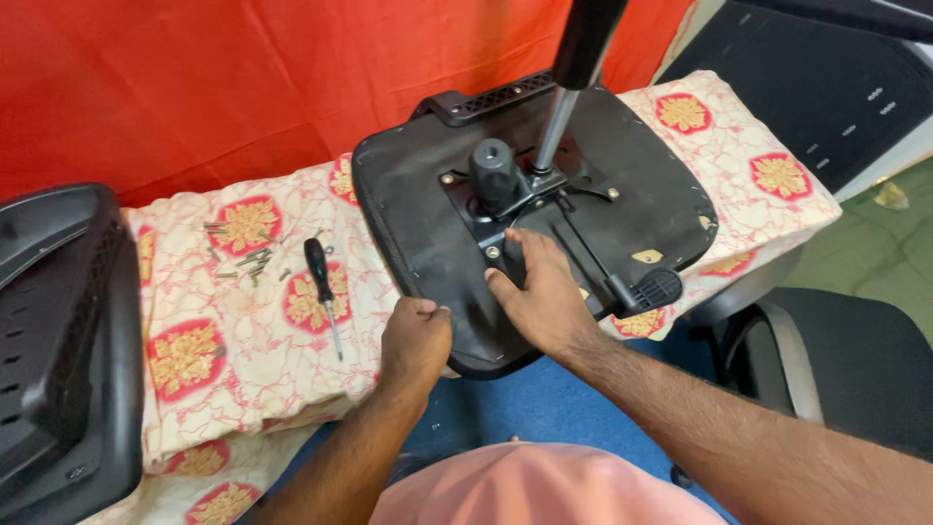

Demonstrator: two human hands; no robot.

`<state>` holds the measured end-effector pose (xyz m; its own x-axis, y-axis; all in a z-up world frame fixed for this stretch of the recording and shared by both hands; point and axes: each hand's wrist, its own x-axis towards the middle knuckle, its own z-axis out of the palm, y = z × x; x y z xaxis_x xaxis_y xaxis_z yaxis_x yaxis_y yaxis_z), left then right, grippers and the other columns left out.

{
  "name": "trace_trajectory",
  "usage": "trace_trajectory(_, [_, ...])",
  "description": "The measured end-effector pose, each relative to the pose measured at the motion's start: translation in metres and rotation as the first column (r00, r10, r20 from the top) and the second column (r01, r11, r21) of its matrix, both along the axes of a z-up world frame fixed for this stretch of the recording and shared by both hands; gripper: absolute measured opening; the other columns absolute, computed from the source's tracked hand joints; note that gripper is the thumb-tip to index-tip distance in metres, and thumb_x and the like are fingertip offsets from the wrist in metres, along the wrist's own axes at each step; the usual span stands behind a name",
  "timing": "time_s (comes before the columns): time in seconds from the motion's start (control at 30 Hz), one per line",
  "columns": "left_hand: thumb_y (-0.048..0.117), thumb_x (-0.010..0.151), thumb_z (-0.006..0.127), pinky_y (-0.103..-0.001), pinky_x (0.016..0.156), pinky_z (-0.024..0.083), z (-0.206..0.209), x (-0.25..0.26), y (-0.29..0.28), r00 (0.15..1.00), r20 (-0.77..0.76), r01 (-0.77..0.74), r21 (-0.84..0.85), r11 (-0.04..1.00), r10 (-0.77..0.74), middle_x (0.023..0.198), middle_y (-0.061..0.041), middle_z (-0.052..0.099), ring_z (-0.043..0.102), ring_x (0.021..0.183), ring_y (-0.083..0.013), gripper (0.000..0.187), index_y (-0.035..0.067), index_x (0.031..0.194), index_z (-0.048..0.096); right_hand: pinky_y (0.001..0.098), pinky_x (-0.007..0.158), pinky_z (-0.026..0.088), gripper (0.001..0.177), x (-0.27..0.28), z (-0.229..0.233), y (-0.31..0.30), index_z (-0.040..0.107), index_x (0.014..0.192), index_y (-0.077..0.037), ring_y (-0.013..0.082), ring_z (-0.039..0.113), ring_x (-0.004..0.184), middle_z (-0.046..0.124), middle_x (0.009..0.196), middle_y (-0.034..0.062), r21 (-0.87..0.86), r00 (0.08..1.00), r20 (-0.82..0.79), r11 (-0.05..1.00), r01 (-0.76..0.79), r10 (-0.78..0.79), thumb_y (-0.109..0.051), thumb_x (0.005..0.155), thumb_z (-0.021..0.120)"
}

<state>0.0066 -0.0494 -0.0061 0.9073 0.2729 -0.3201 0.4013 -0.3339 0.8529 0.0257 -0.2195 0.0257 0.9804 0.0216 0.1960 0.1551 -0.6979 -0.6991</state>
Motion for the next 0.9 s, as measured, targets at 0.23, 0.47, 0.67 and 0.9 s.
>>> trace_trajectory(0.23, [0.027,0.083,0.073,-0.047,0.102,0.048,-0.018,0.009,-0.02,0.995,-0.101,0.011,0.218,0.976,0.011,0.132,-0.024,0.055,0.057,0.122,-0.0399,0.052,0.001,0.126,0.06,0.0448,0.109,0.04,0.064,0.004,-0.003,-0.048,0.048,0.142,-0.002,0.0387,0.048,0.133,0.051,0.141,0.0216,-0.045,0.984,-0.126,0.992,0.118,-0.123,-0.025,0.087,0.073])
trace_trajectory(0.47, [0.024,0.081,0.07,-0.05,0.103,0.05,-0.023,0.046,-0.008,0.971,-0.231,-0.003,0.214,0.977,0.054,0.14,-0.023,0.048,0.055,0.125,-0.0418,0.06,0.003,0.134,0.052,0.0411,0.103,0.047,0.066,0.017,-0.009,-0.052,0.045,0.144,-0.005,0.0343,0.06,0.12,0.052,0.143,0.0171,0.0,0.931,-0.307,0.978,0.209,-0.199,-0.027,0.087,0.07])
trace_trajectory(0.67, [0.021,0.079,0.073,-0.049,0.105,0.047,-0.03,0.089,0.004,0.955,-0.239,-0.128,0.194,0.973,0.174,0.14,-0.026,0.046,0.053,0.126,-0.0431,0.067,-0.001,0.135,0.045,0.0367,0.106,0.046,0.058,0.079,-0.006,-0.061,0.049,0.139,-0.001,0.024,0.058,0.131,0.062,0.136,0.0142,0.266,0.976,-0.091,0.94,0.215,-0.197,-0.018,0.09,0.073])
trace_trajectory(0.9, [0.022,0.082,0.075,-0.043,0.098,0.049,-0.055,0.114,0.034,0.969,-0.186,-0.179,-0.064,0.982,0.164,0.125,-0.027,0.061,0.061,0.117,-0.0343,0.061,-0.008,0.128,0.048,0.0345,0.105,0.048,0.054,0.17,0.035,-0.063,0.048,0.136,0.0,0.0208,0.063,0.121,0.067,0.126,0.0126,0.445,0.965,0.113,0.881,0.163,-0.236,-0.013,0.091,0.074])
